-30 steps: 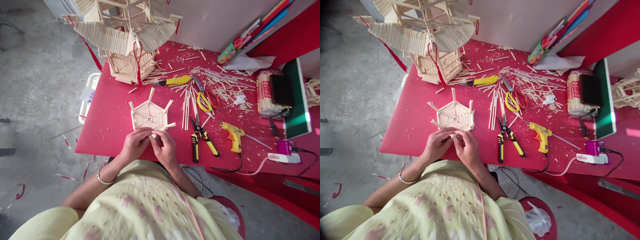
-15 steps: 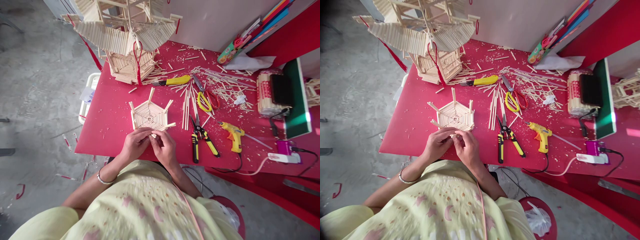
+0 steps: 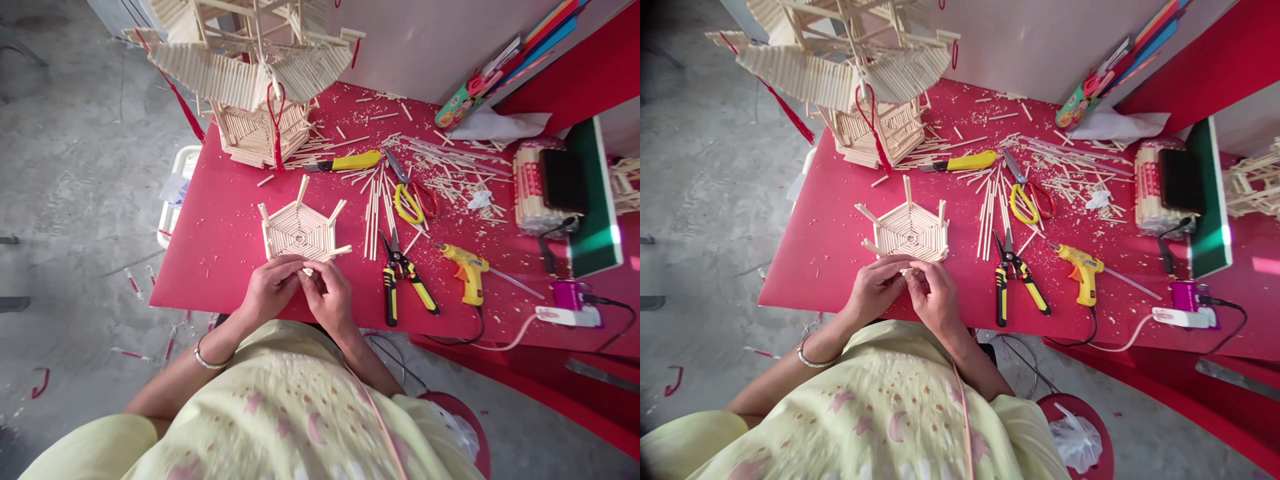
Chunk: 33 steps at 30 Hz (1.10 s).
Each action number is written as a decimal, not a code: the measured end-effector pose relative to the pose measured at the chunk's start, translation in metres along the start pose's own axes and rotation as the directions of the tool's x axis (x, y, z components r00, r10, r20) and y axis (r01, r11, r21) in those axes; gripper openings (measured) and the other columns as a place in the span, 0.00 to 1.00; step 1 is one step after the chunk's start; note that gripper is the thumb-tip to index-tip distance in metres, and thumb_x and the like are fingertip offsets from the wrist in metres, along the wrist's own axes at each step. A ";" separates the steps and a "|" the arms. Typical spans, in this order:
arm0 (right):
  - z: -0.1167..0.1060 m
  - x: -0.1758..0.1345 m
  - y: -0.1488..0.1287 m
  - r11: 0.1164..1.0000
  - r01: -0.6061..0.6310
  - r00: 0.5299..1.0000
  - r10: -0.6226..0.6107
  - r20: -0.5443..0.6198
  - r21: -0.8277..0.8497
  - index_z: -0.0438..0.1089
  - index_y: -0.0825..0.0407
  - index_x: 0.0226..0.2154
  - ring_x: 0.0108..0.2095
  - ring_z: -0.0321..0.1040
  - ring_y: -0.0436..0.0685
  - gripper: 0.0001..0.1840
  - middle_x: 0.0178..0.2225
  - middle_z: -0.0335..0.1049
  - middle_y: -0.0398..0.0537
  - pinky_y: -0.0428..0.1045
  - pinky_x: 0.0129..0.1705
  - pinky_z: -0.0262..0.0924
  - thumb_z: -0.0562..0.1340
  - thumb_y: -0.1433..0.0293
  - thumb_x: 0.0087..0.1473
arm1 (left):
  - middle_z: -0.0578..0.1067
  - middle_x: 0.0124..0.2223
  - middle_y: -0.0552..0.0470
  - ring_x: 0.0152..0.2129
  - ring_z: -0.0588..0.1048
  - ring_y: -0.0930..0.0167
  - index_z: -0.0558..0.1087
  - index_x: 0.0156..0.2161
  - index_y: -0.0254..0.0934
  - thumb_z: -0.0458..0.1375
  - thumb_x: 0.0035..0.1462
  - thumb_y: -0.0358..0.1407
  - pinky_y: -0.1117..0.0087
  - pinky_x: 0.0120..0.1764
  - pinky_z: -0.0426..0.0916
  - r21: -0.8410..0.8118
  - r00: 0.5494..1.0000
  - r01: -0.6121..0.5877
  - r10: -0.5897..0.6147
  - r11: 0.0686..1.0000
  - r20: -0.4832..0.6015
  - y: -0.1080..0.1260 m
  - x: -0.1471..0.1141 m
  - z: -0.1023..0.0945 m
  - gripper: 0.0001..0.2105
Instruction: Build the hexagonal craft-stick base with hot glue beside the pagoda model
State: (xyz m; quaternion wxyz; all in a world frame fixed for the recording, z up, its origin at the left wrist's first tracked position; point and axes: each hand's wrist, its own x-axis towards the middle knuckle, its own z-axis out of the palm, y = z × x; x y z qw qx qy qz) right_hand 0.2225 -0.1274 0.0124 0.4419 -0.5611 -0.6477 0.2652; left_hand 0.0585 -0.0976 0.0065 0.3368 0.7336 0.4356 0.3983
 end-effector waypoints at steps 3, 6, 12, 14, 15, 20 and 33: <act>0.000 0.000 0.000 1.000 0.004 1.000 -0.004 0.003 -0.003 0.74 0.47 0.48 0.37 0.74 0.54 0.09 0.38 0.76 0.47 0.50 0.42 0.72 0.62 0.65 0.67 | 0.82 0.49 0.42 0.45 0.82 0.66 0.81 0.48 0.37 0.58 0.64 0.29 0.67 0.47 0.77 0.000 1.000 0.000 0.000 1.000 -0.002 0.000 0.000 0.000 0.12; 0.000 0.000 0.000 1.000 0.014 1.000 -0.014 -0.001 -0.002 0.74 0.47 0.48 0.37 0.73 0.54 0.09 0.38 0.76 0.47 0.50 0.42 0.71 0.62 0.66 0.67 | 0.82 0.49 0.43 0.45 0.82 0.66 0.81 0.48 0.37 0.58 0.64 0.28 0.67 0.47 0.78 -0.002 1.000 -0.002 0.002 1.000 -0.007 0.001 0.000 0.000 0.12; 0.000 0.001 0.001 1.000 0.015 1.000 -0.015 -0.009 -0.001 0.74 0.47 0.48 0.37 0.73 0.54 0.09 0.38 0.76 0.47 0.50 0.42 0.71 0.62 0.66 0.67 | 0.82 0.49 0.42 0.45 0.81 0.66 0.81 0.48 0.36 0.58 0.64 0.27 0.68 0.47 0.77 -0.003 1.000 -0.003 0.003 1.000 -0.004 0.000 0.000 0.000 0.12; 0.000 0.000 0.001 1.000 0.007 1.000 -0.007 -0.006 -0.002 0.74 0.47 0.48 0.36 0.73 0.54 0.09 0.38 0.76 0.47 0.50 0.41 0.71 0.62 0.65 0.67 | 0.82 0.50 0.42 0.46 0.81 0.66 0.81 0.49 0.37 0.58 0.64 0.28 0.68 0.47 0.77 -0.005 1.000 0.002 -0.002 1.000 0.000 0.000 0.000 0.000 0.12; 0.000 0.000 0.001 1.000 0.008 1.000 -0.008 -0.007 0.000 0.74 0.47 0.48 0.37 0.73 0.54 0.09 0.38 0.76 0.47 0.50 0.42 0.71 0.62 0.65 0.67 | 0.82 0.50 0.42 0.46 0.81 0.66 0.81 0.49 0.37 0.58 0.64 0.28 0.67 0.47 0.77 -0.005 1.000 0.003 -0.003 1.000 0.001 0.000 0.000 0.000 0.12; 0.000 0.000 0.001 1.000 0.014 1.000 -0.014 -0.007 0.003 0.74 0.47 0.48 0.37 0.74 0.54 0.09 0.38 0.76 0.47 0.50 0.43 0.72 0.62 0.66 0.67 | 0.82 0.50 0.43 0.46 0.81 0.66 0.81 0.49 0.37 0.58 0.64 0.29 0.67 0.47 0.78 -0.001 1.000 0.008 -0.008 1.000 0.002 -0.001 -0.001 0.000 0.12; 0.000 0.000 0.000 1.000 0.010 1.000 -0.010 -0.001 0.003 0.74 0.47 0.48 0.38 0.74 0.54 0.09 0.39 0.76 0.47 0.50 0.43 0.72 0.62 0.66 0.67 | 0.82 0.49 0.43 0.45 0.82 0.66 0.81 0.48 0.37 0.58 0.65 0.29 0.67 0.47 0.78 0.011 1.000 0.003 -0.003 1.000 -0.001 0.001 0.001 0.000 0.11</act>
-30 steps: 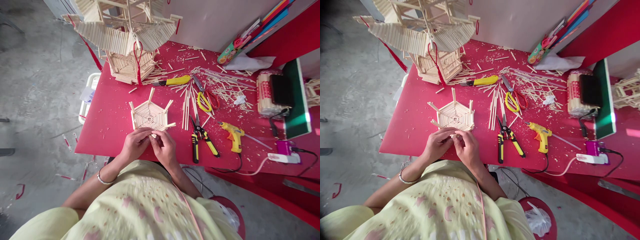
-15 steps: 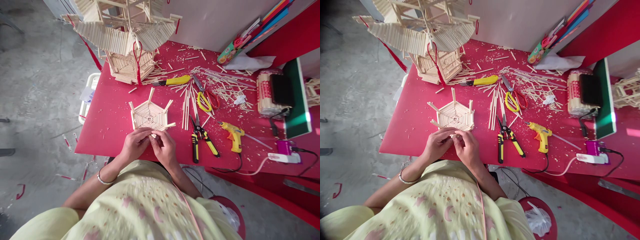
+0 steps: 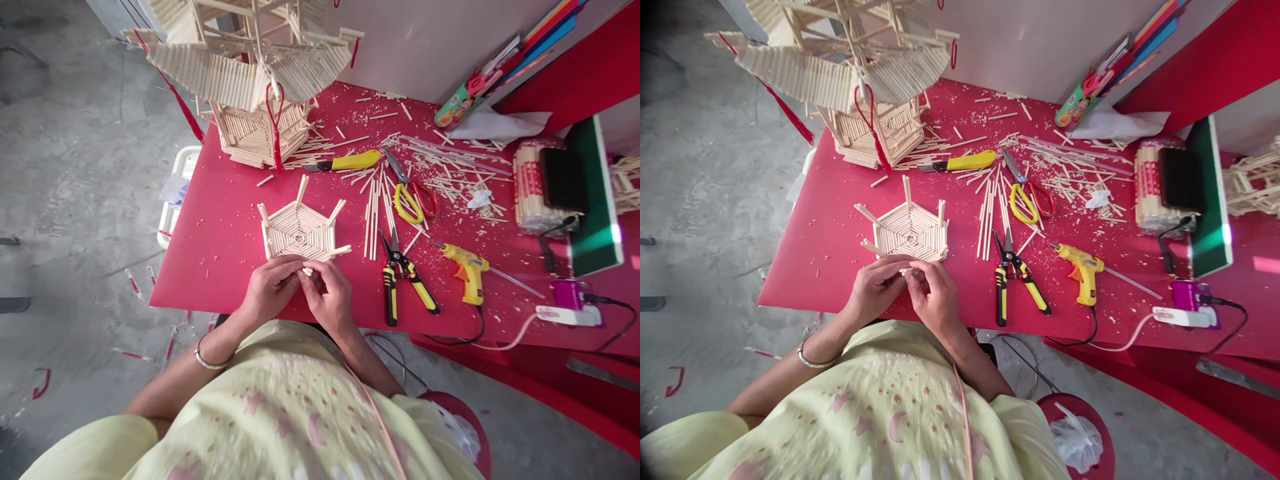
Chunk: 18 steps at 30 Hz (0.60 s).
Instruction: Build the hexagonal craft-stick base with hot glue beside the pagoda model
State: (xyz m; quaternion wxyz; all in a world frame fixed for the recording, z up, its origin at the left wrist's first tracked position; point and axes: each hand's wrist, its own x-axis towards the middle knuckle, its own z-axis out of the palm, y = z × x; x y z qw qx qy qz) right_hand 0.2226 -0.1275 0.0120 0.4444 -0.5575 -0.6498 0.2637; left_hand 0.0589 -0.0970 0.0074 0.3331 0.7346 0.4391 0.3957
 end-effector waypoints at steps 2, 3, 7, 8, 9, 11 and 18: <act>0.000 0.000 0.001 1.000 0.000 1.000 0.001 0.000 -0.007 0.74 0.47 0.48 0.38 0.74 0.54 0.09 0.39 0.77 0.47 0.51 0.43 0.72 0.62 0.65 0.67 | 0.82 0.49 0.43 0.45 0.82 0.66 0.81 0.48 0.37 0.58 0.65 0.30 0.67 0.46 0.78 -0.002 1.000 0.001 -0.001 1.000 0.000 0.000 0.000 0.000 0.11; 0.000 0.000 0.001 1.000 -0.001 1.000 0.001 0.000 -0.009 0.74 0.47 0.48 0.38 0.74 0.54 0.09 0.39 0.76 0.47 0.50 0.43 0.72 0.62 0.65 0.67 | 0.82 0.49 0.42 0.45 0.82 0.66 0.81 0.48 0.37 0.57 0.65 0.30 0.67 0.46 0.78 -0.003 1.000 0.002 -0.002 1.000 0.001 0.000 0.000 0.000 0.11; 0.000 0.000 0.001 1.000 -0.001 1.000 0.001 0.000 -0.011 0.74 0.47 0.48 0.37 0.74 0.54 0.09 0.38 0.76 0.47 0.50 0.42 0.72 0.62 0.65 0.67 | 0.82 0.50 0.42 0.45 0.82 0.66 0.81 0.48 0.38 0.58 0.65 0.30 0.67 0.46 0.78 -0.005 1.000 0.003 -0.003 1.000 0.002 0.000 0.000 0.000 0.11; 0.000 0.000 0.001 1.000 -0.002 1.000 0.002 0.000 -0.011 0.74 0.47 0.48 0.37 0.74 0.54 0.09 0.38 0.76 0.47 0.50 0.42 0.72 0.62 0.65 0.67 | 0.82 0.49 0.43 0.45 0.82 0.66 0.81 0.48 0.38 0.58 0.65 0.30 0.67 0.46 0.78 -0.004 1.000 0.001 -0.001 1.000 0.001 0.001 0.000 0.000 0.11; 0.000 0.000 0.001 1.000 -0.002 1.000 0.002 -0.001 -0.011 0.74 0.47 0.48 0.37 0.74 0.55 0.09 0.38 0.76 0.47 0.50 0.42 0.72 0.62 0.65 0.67 | 0.82 0.49 0.43 0.45 0.82 0.66 0.81 0.48 0.38 0.58 0.65 0.30 0.67 0.46 0.78 -0.004 1.000 -0.002 0.002 1.000 -0.001 0.001 0.000 0.000 0.12; 0.000 0.000 0.001 1.000 -0.001 1.000 0.001 -0.001 -0.011 0.74 0.47 0.48 0.37 0.74 0.55 0.09 0.38 0.76 0.47 0.51 0.42 0.72 0.62 0.65 0.67 | 0.82 0.49 0.43 0.45 0.82 0.66 0.81 0.48 0.37 0.58 0.64 0.29 0.67 0.46 0.78 -0.001 1.000 -0.005 0.005 1.000 -0.003 0.002 0.000 0.000 0.12; 0.000 0.000 0.001 1.000 0.004 1.000 -0.004 -0.005 0.003 0.74 0.47 0.48 0.38 0.74 0.54 0.09 0.39 0.76 0.47 0.50 0.43 0.71 0.63 0.66 0.67 | 0.82 0.49 0.43 0.44 0.82 0.66 0.81 0.48 0.37 0.58 0.64 0.28 0.68 0.46 0.77 -0.003 1.000 -0.013 0.013 1.000 -0.002 0.001 0.001 0.000 0.12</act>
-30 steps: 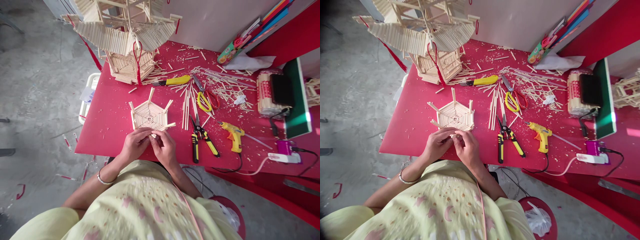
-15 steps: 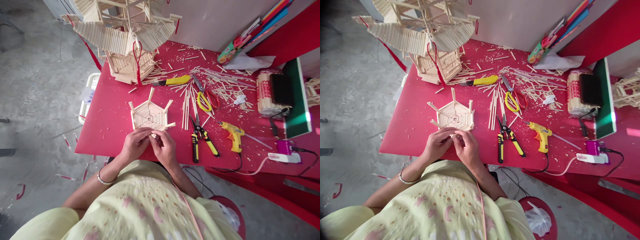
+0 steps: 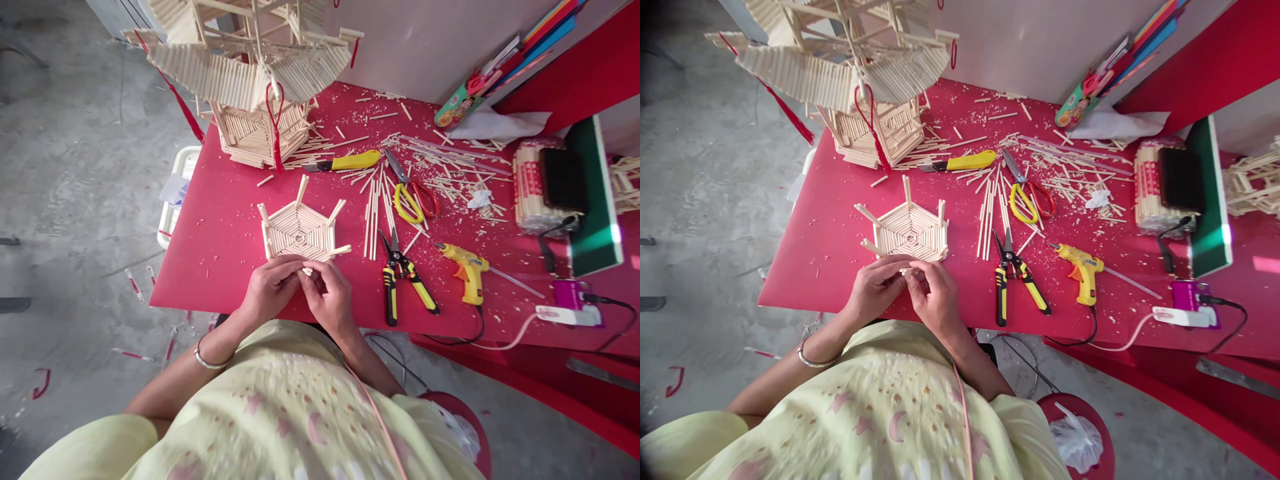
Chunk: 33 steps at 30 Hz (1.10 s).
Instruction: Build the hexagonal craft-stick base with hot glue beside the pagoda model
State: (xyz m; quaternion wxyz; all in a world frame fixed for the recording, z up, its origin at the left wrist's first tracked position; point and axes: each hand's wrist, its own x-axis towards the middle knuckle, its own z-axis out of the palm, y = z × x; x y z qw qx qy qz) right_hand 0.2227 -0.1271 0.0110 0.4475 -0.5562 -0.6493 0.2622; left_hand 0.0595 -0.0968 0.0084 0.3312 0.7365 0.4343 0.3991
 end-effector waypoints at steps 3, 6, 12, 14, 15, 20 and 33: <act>0.000 0.000 0.000 1.000 -0.006 1.000 0.006 0.002 -0.005 0.74 0.47 0.48 0.38 0.74 0.54 0.09 0.39 0.76 0.47 0.50 0.43 0.71 0.62 0.65 0.67 | 0.82 0.49 0.43 0.45 0.82 0.66 0.81 0.48 0.37 0.58 0.64 0.29 0.68 0.47 0.77 -0.002 1.000 0.013 -0.013 1.000 0.005 -0.001 -0.001 0.000 0.12; 0.000 0.000 -0.001 1.000 0.000 1.000 0.000 -0.002 0.001 0.74 0.47 0.48 0.38 0.74 0.54 0.09 0.39 0.77 0.48 0.50 0.43 0.71 0.63 0.66 0.67 | 0.82 0.49 0.43 0.45 0.82 0.66 0.81 0.48 0.37 0.58 0.64 0.28 0.68 0.47 0.77 -0.004 1.000 0.014 -0.014 1.000 0.004 -0.001 -0.001 0.000 0.12; -0.001 0.001 -0.002 1.000 0.009 1.000 -0.009 -0.008 0.020 0.74 0.48 0.48 0.39 0.74 0.54 0.09 0.39 0.77 0.47 0.49 0.43 0.71 0.64 0.68 0.66 | 0.82 0.49 0.43 0.45 0.82 0.66 0.81 0.48 0.37 0.58 0.64 0.28 0.69 0.47 0.77 -0.006 1.000 0.001 -0.001 1.000 -0.005 -0.001 -0.001 0.000 0.12; -0.001 0.001 -0.001 1.000 0.013 1.000 -0.013 -0.007 0.018 0.74 0.48 0.48 0.39 0.74 0.54 0.09 0.39 0.77 0.47 0.49 0.43 0.71 0.64 0.68 0.66 | 0.82 0.49 0.43 0.45 0.82 0.66 0.81 0.48 0.36 0.58 0.64 0.27 0.69 0.46 0.77 -0.006 1.000 -0.001 0.001 1.000 -0.008 -0.001 -0.001 0.000 0.12; 0.000 0.001 -0.001 1.000 0.014 1.000 -0.014 -0.008 0.017 0.74 0.48 0.48 0.39 0.74 0.54 0.09 0.39 0.77 0.47 0.49 0.43 0.71 0.64 0.68 0.66 | 0.82 0.49 0.43 0.45 0.82 0.66 0.81 0.48 0.36 0.58 0.63 0.27 0.69 0.46 0.77 -0.008 1.000 -0.002 0.002 1.000 -0.009 -0.001 -0.001 0.000 0.12; 0.000 0.000 0.000 1.000 0.011 1.000 -0.011 -0.004 0.008 0.74 0.47 0.48 0.38 0.74 0.54 0.09 0.39 0.77 0.47 0.50 0.42 0.71 0.63 0.67 0.66 | 0.82 0.49 0.43 0.45 0.82 0.66 0.81 0.48 0.37 0.58 0.63 0.27 0.68 0.46 0.77 0.000 1.000 0.002 -0.002 1.000 -0.006 -0.002 -0.002 0.001 0.12; 0.000 0.000 -0.001 1.000 0.020 1.000 -0.020 -0.009 0.004 0.74 0.48 0.48 0.39 0.74 0.54 0.09 0.39 0.77 0.47 0.49 0.43 0.71 0.63 0.68 0.66 | 0.82 0.49 0.42 0.45 0.82 0.67 0.81 0.48 0.36 0.58 0.63 0.26 0.69 0.46 0.77 0.000 1.000 -0.003 0.003 1.000 -0.005 -0.001 -0.002 0.000 0.12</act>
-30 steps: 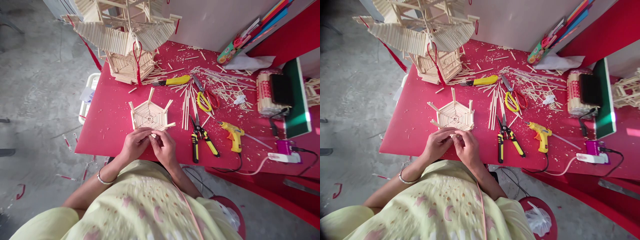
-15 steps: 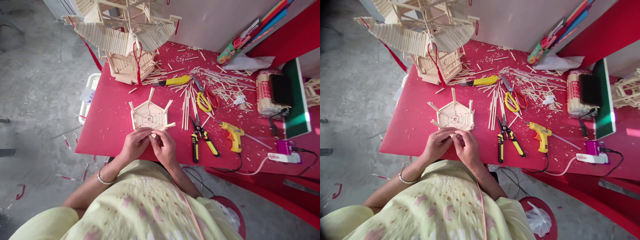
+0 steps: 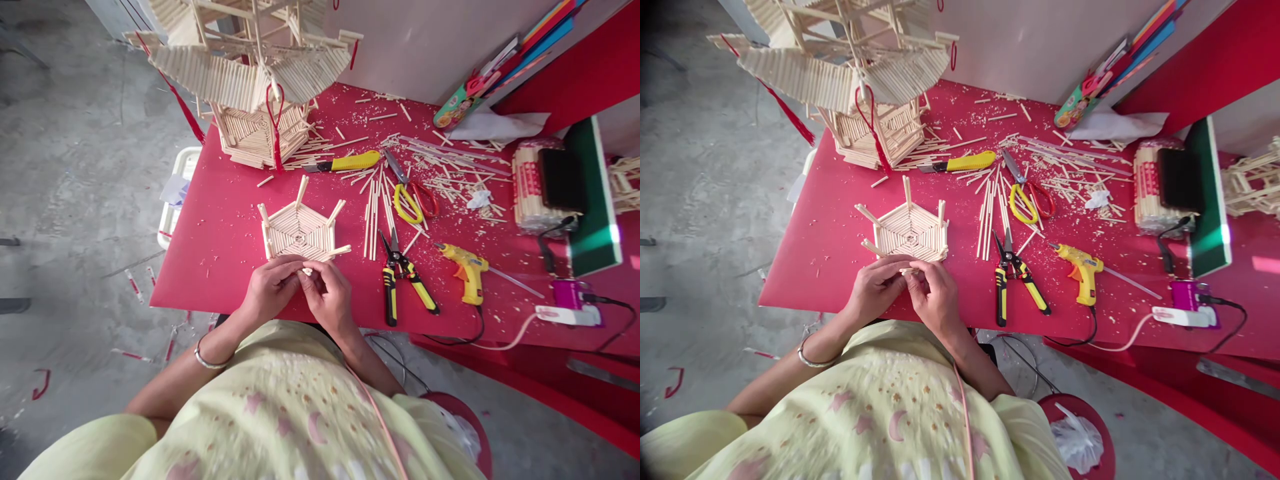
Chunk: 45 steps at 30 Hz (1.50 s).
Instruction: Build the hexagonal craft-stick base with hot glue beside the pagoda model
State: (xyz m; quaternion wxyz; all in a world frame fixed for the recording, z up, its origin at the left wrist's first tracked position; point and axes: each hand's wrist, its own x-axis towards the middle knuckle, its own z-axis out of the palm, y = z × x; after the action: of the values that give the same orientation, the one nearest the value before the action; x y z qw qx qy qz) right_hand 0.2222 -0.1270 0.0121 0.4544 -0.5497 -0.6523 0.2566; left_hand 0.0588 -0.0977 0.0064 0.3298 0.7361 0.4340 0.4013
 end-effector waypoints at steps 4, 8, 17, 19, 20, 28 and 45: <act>0.001 -0.001 0.001 1.000 -0.005 1.000 0.005 -0.002 -0.001 0.74 0.47 0.48 0.38 0.74 0.54 0.09 0.39 0.76 0.47 0.50 0.43 0.71 0.63 0.67 0.66 | 0.82 0.49 0.43 0.44 0.82 0.67 0.81 0.48 0.36 0.58 0.63 0.26 0.69 0.46 0.77 -0.002 1.000 0.001 -0.001 1.000 -0.004 0.001 0.000 0.000 0.12; 0.001 0.000 0.001 1.000 -0.004 1.000 0.004 -0.006 0.006 0.74 0.48 0.48 0.39 0.74 0.54 0.09 0.39 0.77 0.47 0.49 0.43 0.71 0.64 0.68 0.66 | 0.82 0.49 0.43 0.44 0.82 0.66 0.81 0.48 0.36 0.58 0.63 0.27 0.68 0.46 0.77 -0.005 1.000 -0.001 0.001 1.000 -0.003 0.002 0.001 -0.001 0.12; 0.000 0.000 -0.001 1.000 -0.013 1.000 0.013 -0.001 0.004 0.74 0.47 0.48 0.37 0.74 0.54 0.09 0.38 0.76 0.47 0.49 0.42 0.71 0.63 0.67 0.66 | 0.82 0.49 0.43 0.45 0.82 0.66 0.81 0.48 0.37 0.58 0.64 0.28 0.67 0.47 0.78 0.005 1.000 0.006 -0.007 1.000 0.006 0.000 0.000 0.000 0.12; 0.000 0.000 0.000 1.000 -0.016 1.000 0.016 0.000 0.000 0.74 0.48 0.48 0.37 0.74 0.54 0.09 0.38 0.76 0.47 0.49 0.43 0.71 0.63 0.67 0.66 | 0.82 0.49 0.43 0.45 0.82 0.66 0.81 0.48 0.37 0.58 0.64 0.28 0.67 0.47 0.78 0.006 1.000 0.006 -0.006 1.000 0.004 0.000 0.000 0.000 0.12; 0.000 0.000 0.000 1.000 -0.017 1.000 0.017 0.001 0.000 0.74 0.48 0.48 0.38 0.74 0.54 0.09 0.38 0.76 0.47 0.49 0.43 0.71 0.63 0.67 0.66 | 0.82 0.49 0.43 0.45 0.82 0.66 0.81 0.48 0.37 0.58 0.64 0.28 0.67 0.46 0.78 0.006 1.000 0.006 -0.006 1.000 0.003 0.000 0.000 0.000 0.12; -0.001 0.000 0.000 1.000 -0.009 1.000 0.009 0.000 -0.005 0.74 0.47 0.48 0.38 0.74 0.54 0.09 0.39 0.77 0.47 0.50 0.43 0.72 0.63 0.66 0.66 | 0.82 0.49 0.43 0.45 0.82 0.66 0.81 0.48 0.37 0.58 0.64 0.29 0.68 0.46 0.78 -0.001 1.000 0.012 -0.012 1.000 0.005 0.001 0.000 0.000 0.11; 0.000 0.000 0.000 1.000 -0.011 1.000 0.011 -0.005 0.006 0.74 0.47 0.48 0.39 0.74 0.54 0.09 0.39 0.77 0.47 0.50 0.44 0.72 0.63 0.66 0.66 | 0.82 0.50 0.43 0.45 0.82 0.67 0.81 0.48 0.36 0.58 0.64 0.28 0.68 0.47 0.77 0.001 1.000 0.013 -0.013 1.000 0.007 0.000 0.000 0.000 0.12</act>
State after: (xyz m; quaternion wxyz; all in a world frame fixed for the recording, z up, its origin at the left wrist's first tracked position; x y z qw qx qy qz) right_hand 0.2226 -0.1268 0.0119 0.4564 -0.5526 -0.6473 0.2595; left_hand 0.0589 -0.0979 0.0063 0.3335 0.7349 0.4376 0.3964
